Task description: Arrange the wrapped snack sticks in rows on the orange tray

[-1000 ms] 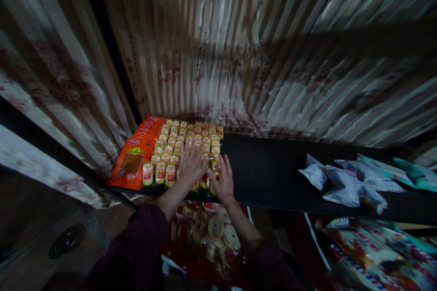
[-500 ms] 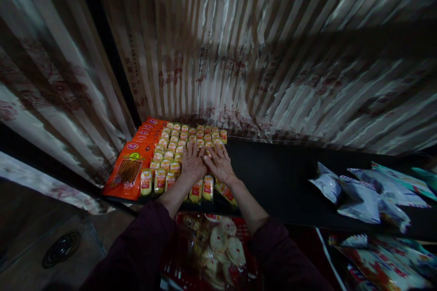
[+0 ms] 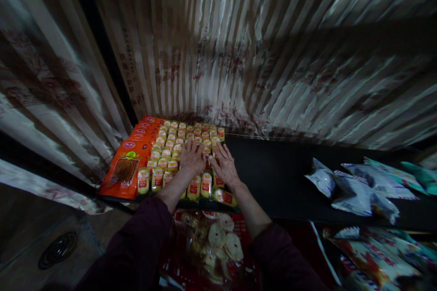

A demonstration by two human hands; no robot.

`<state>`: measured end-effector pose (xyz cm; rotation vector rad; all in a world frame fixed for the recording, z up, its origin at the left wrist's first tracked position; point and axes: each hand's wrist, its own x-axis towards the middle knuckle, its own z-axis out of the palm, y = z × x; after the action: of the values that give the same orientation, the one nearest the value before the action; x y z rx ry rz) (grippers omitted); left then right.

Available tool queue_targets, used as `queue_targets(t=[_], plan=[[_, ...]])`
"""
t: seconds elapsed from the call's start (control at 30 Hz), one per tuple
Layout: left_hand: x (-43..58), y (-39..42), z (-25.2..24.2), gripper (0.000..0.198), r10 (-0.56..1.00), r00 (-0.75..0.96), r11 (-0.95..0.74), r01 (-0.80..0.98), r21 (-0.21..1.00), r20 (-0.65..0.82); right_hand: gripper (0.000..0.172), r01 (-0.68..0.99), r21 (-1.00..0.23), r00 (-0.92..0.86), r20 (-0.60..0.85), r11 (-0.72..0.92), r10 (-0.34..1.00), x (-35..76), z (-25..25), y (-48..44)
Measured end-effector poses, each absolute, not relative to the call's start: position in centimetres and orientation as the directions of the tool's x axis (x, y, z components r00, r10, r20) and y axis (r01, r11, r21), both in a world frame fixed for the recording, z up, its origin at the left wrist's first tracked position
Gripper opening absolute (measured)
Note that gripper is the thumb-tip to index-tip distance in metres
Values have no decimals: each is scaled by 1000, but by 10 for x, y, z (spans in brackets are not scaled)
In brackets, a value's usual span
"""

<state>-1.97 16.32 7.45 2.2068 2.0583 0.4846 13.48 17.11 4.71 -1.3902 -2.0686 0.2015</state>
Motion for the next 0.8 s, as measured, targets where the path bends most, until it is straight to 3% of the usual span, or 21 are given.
queue_targets(t=[0.37, 0.53, 0.7, 0.8], plan=[[-21, 161, 73, 54, 983, 71, -110, 968, 226, 171, 51, 827, -404, -288, 294, 392, 911, 125, 52, 176], [-23, 159, 79, 56, 984, 75, -114, 963, 243, 163, 51, 791, -440, -228, 431, 424, 873, 132, 61, 163], [-26, 140, 86, 55, 961, 113, -168, 964, 207, 251, 50, 720, -442, -210, 596, 535, 775, 154, 59, 118], [-23, 116, 85, 51, 940, 137, -207, 957, 203, 313, 55, 710, -444, -219, 598, 547, 771, 167, 45, 83]])
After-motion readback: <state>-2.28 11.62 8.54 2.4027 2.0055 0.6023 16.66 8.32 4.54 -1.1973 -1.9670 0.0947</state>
